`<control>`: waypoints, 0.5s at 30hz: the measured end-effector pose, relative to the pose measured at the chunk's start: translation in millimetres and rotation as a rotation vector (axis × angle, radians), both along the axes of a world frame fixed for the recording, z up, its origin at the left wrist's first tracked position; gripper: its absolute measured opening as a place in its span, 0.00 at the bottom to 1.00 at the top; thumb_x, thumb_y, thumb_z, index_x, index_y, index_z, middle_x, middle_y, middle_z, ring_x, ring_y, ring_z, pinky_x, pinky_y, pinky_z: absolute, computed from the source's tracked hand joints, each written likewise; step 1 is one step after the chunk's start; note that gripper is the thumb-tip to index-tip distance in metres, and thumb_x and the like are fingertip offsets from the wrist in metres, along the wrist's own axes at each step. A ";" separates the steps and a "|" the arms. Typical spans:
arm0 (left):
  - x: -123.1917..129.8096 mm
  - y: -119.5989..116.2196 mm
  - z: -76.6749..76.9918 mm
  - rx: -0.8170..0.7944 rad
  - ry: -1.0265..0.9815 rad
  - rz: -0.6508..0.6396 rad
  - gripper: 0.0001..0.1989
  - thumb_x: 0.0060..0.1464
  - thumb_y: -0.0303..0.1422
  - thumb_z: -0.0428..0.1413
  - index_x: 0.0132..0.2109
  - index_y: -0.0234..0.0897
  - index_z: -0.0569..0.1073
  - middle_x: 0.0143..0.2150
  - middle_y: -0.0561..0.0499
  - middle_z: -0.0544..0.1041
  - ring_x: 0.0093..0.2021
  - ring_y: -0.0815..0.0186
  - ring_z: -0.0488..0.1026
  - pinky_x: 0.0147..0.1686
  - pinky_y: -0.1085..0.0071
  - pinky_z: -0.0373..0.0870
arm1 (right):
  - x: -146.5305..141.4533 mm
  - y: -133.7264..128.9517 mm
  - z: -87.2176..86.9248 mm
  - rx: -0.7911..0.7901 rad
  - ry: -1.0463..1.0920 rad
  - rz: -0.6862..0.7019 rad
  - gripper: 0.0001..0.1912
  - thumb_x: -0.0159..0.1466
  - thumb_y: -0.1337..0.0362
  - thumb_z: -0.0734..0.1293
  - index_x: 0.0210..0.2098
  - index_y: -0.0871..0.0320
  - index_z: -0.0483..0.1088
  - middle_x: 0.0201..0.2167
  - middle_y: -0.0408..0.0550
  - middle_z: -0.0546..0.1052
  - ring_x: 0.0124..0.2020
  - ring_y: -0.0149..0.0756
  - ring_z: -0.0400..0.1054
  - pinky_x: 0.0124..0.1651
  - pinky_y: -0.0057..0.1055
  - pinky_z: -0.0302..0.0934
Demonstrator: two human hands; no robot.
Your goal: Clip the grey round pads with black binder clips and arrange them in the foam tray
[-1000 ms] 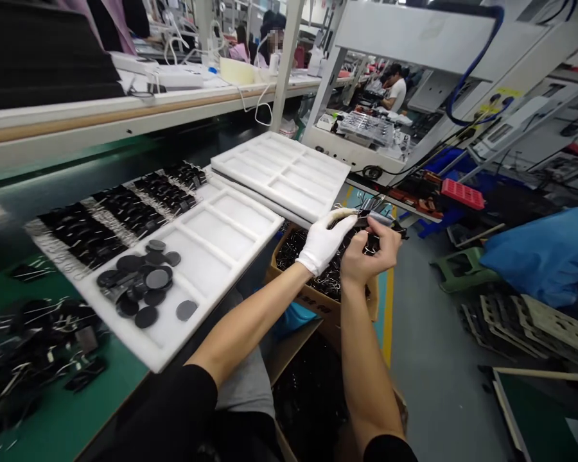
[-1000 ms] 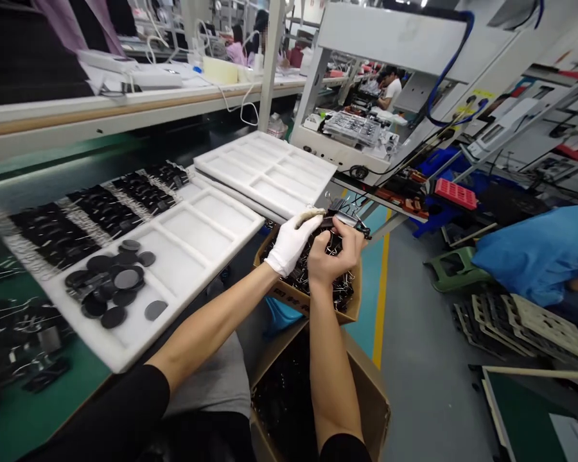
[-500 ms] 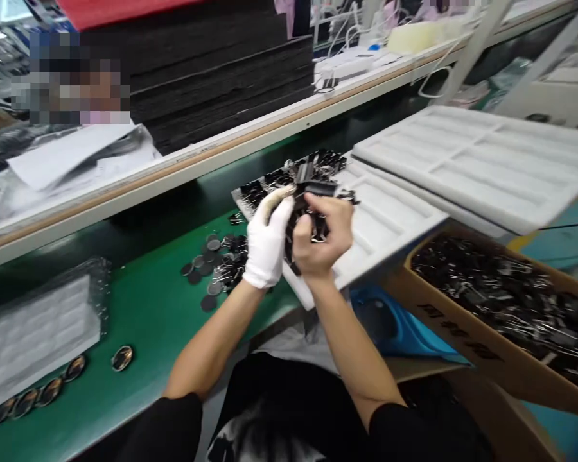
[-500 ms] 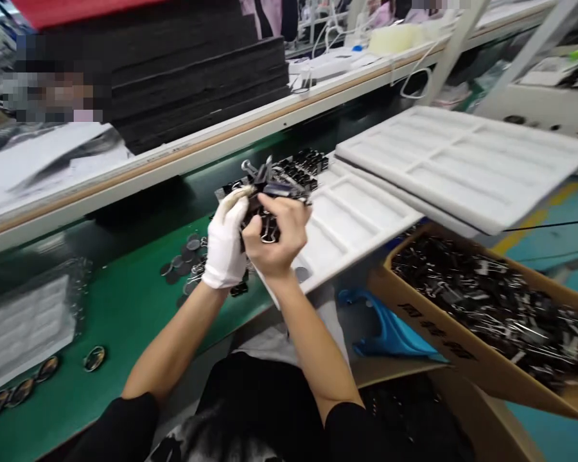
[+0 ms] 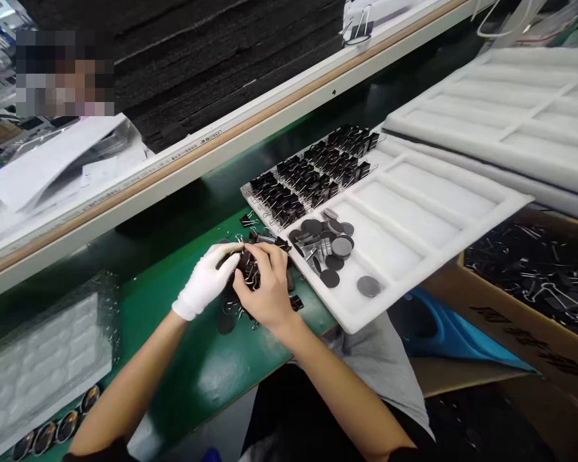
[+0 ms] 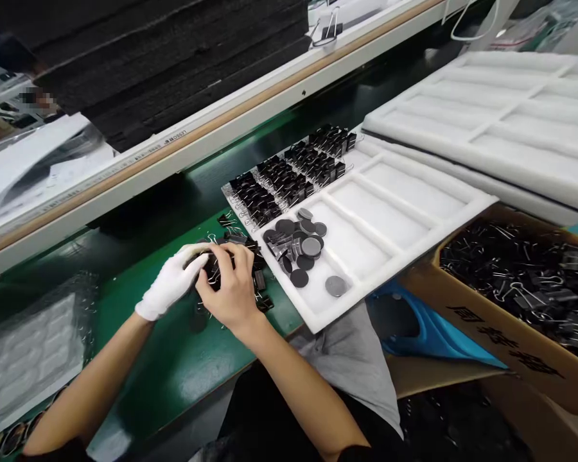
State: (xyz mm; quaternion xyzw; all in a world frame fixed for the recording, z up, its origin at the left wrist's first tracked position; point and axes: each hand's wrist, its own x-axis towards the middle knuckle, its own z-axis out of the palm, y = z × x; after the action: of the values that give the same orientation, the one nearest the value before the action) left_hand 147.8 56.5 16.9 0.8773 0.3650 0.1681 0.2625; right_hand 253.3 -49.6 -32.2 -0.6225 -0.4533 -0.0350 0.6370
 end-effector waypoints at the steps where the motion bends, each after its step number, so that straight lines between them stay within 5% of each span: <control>1: -4.1 2.7 9.0 -0.007 0.074 -0.055 0.21 0.65 0.46 0.49 0.57 0.43 0.76 0.59 0.48 0.77 0.61 0.57 0.72 0.67 0.59 0.65 | 1.6 -4.2 0.2 -0.022 -0.060 0.015 0.22 0.66 0.64 0.67 0.60 0.59 0.69 0.55 0.59 0.71 0.60 0.50 0.63 0.63 0.51 0.65; 5: -12.5 25.0 44.1 -0.048 0.283 -0.218 0.28 0.65 0.51 0.48 0.66 0.44 0.68 0.68 0.51 0.71 0.67 0.57 0.68 0.70 0.62 0.62 | 7.0 -16.4 -1.1 -0.134 -0.258 0.083 0.27 0.68 0.64 0.65 0.66 0.58 0.64 0.64 0.62 0.64 0.69 0.55 0.56 0.65 0.54 0.65; 8: 1.5 54.2 52.9 -0.071 0.309 -0.183 0.29 0.66 0.53 0.45 0.66 0.45 0.68 0.66 0.51 0.73 0.61 0.57 0.74 0.65 0.60 0.67 | 9.5 -22.6 -0.3 -0.214 -0.332 0.102 0.28 0.69 0.67 0.64 0.68 0.57 0.63 0.68 0.62 0.61 0.71 0.57 0.53 0.64 0.53 0.68; 12: 49.1 90.6 32.5 0.095 0.295 -0.077 0.27 0.66 0.47 0.49 0.64 0.38 0.70 0.67 0.46 0.72 0.65 0.56 0.69 0.69 0.59 0.60 | 11.6 -27.6 4.6 -0.301 -0.369 0.088 0.28 0.70 0.67 0.62 0.70 0.53 0.61 0.71 0.60 0.59 0.73 0.59 0.51 0.61 0.54 0.71; 15: 83.7 101.8 11.5 0.046 0.289 -0.084 0.21 0.65 0.42 0.52 0.58 0.35 0.75 0.61 0.48 0.78 0.60 0.59 0.72 0.67 0.63 0.60 | 14.7 -26.9 7.1 -0.380 -0.416 0.048 0.28 0.72 0.65 0.61 0.71 0.52 0.60 0.70 0.62 0.61 0.69 0.62 0.57 0.52 0.52 0.76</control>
State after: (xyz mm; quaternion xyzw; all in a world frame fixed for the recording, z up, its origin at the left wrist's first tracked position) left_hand 231.5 158.3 28.5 0.9126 0.3581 0.0374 0.1937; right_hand 268.0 -76.5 -25.1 -0.6993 -0.5874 -0.0612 0.4027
